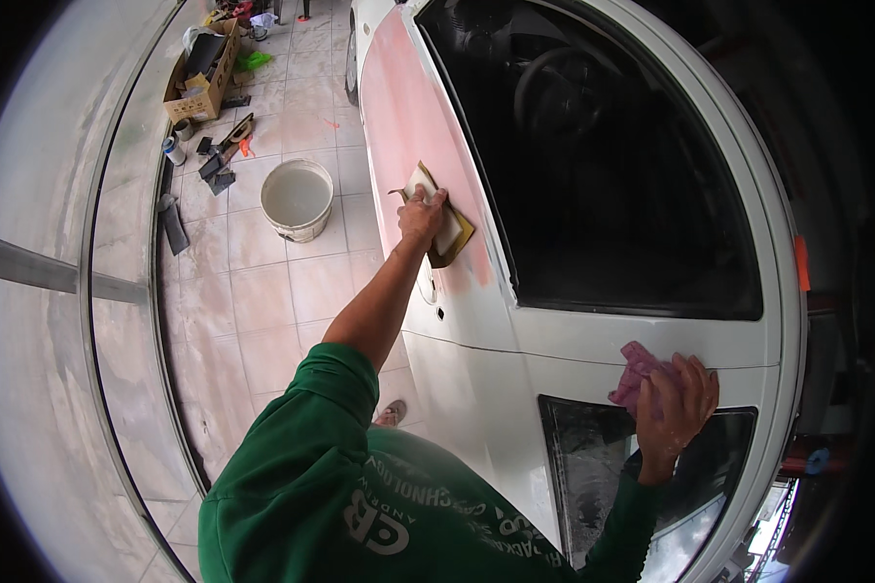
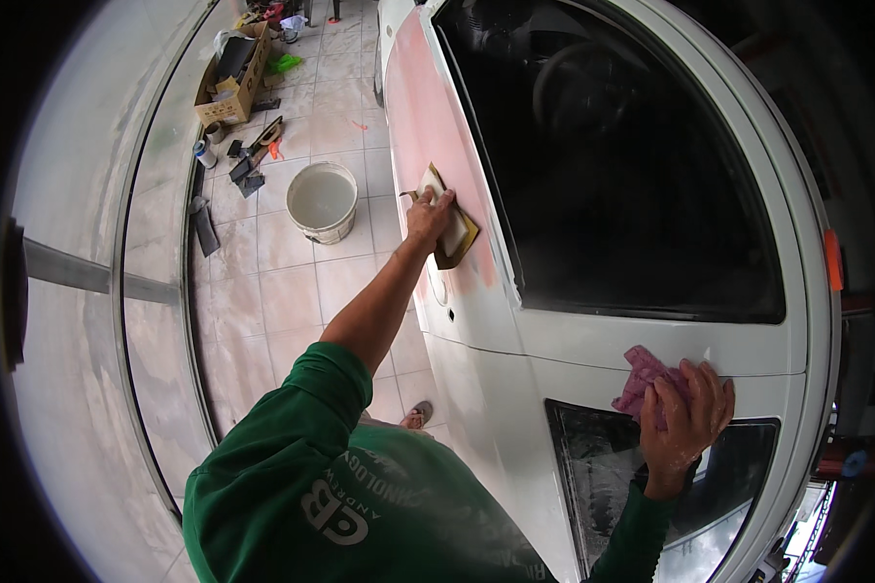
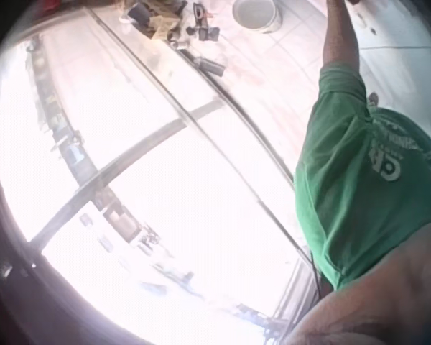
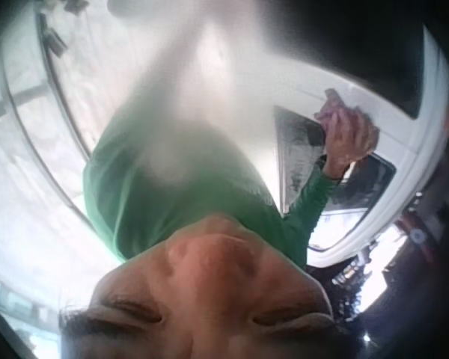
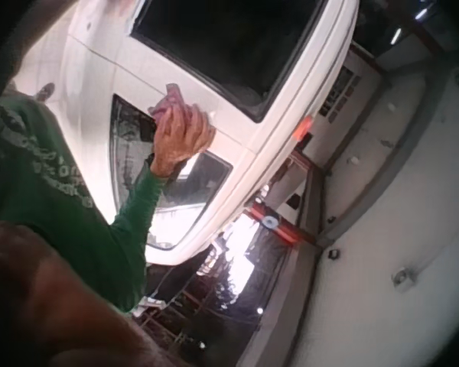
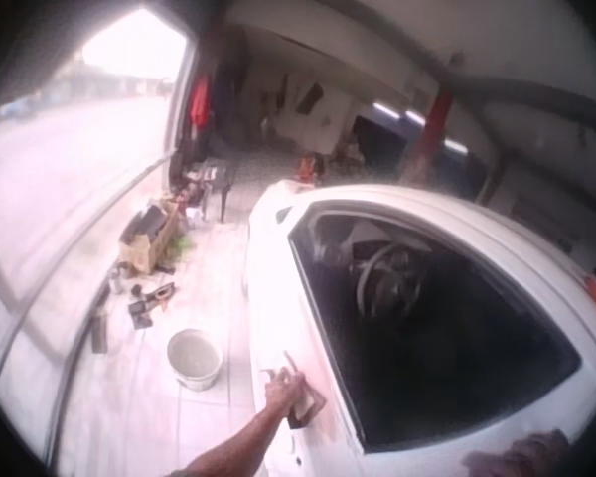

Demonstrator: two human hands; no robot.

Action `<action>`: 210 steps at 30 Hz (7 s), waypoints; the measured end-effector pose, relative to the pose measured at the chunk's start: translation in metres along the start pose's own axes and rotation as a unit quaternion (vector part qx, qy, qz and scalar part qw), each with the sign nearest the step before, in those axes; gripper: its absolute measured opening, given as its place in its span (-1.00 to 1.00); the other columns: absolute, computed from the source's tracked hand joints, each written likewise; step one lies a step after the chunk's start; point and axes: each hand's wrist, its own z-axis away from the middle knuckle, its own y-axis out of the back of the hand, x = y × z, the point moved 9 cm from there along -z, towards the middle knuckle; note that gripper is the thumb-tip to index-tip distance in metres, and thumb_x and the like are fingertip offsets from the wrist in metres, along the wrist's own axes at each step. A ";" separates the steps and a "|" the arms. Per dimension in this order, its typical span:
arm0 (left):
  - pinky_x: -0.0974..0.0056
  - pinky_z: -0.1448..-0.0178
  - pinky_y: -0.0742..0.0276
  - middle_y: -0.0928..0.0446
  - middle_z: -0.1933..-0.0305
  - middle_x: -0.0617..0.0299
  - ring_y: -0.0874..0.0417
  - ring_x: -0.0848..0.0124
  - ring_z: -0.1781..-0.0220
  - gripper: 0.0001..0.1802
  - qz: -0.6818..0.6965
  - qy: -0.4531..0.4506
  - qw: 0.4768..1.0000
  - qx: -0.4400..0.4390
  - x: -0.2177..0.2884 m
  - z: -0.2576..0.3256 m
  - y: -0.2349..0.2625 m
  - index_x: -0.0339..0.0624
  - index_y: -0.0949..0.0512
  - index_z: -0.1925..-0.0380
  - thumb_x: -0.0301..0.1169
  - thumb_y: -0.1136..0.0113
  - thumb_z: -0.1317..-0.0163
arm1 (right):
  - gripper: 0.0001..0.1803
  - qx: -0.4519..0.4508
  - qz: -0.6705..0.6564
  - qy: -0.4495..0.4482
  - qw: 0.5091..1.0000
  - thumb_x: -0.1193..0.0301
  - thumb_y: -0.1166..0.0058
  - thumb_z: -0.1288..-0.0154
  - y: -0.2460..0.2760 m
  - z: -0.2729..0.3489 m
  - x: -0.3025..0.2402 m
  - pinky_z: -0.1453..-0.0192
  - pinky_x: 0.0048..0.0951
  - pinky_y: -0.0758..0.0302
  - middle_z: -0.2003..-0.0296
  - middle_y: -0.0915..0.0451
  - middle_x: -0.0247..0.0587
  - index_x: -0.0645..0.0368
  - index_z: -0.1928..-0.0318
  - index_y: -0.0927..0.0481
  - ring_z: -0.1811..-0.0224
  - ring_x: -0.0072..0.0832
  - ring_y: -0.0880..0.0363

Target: The person sands the pink primer on a white car hood using a sanding block and water from a bucket. They repeatedly dip the sanding block into the water and wipe the surface with a cloth while moving around the hood.

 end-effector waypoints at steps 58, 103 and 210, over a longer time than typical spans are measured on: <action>-0.14 -0.46 -0.41 -0.43 -0.05 -0.38 -0.50 -0.31 -0.21 -0.13 -0.099 -0.143 0.984 0.027 -0.020 0.067 -0.037 -0.04 -0.47 -0.56 0.26 -0.23 -0.44 | -0.80 0.028 0.125 -0.062 0.990 0.47 -0.22 -0.40 -0.016 0.020 0.008 -0.64 0.35 -0.28 -0.29 -0.66 0.10 0.23 0.04 -0.76 -0.37 0.11 -0.62; 0.00 -0.30 -0.57 -0.51 -0.17 -0.50 -0.58 -0.18 -0.21 -0.21 0.001 0.000 0.999 -0.039 0.159 -0.465 -0.007 -0.18 -0.55 -0.45 0.11 -0.39 -0.40 | -0.86 0.002 -0.420 -0.186 0.888 0.47 -0.39 -0.28 -0.553 -0.584 -0.161 0.05 -0.13 -0.63 0.28 -0.70 -0.12 0.20 0.22 -0.68 0.19 -0.09 -0.72; 0.05 -0.13 -0.77 -0.68 -0.20 0.02 -0.77 0.22 -0.12 -0.14 0.313 0.149 0.932 -0.108 0.189 -0.372 0.189 -0.16 -0.47 -0.44 0.36 0.05 -0.55 | -0.51 -0.142 -0.704 -0.011 0.696 0.17 -0.54 -0.24 -0.555 -0.670 -0.330 0.08 -0.13 -0.67 0.26 -0.75 0.10 0.32 0.04 -0.70 0.22 0.03 -0.77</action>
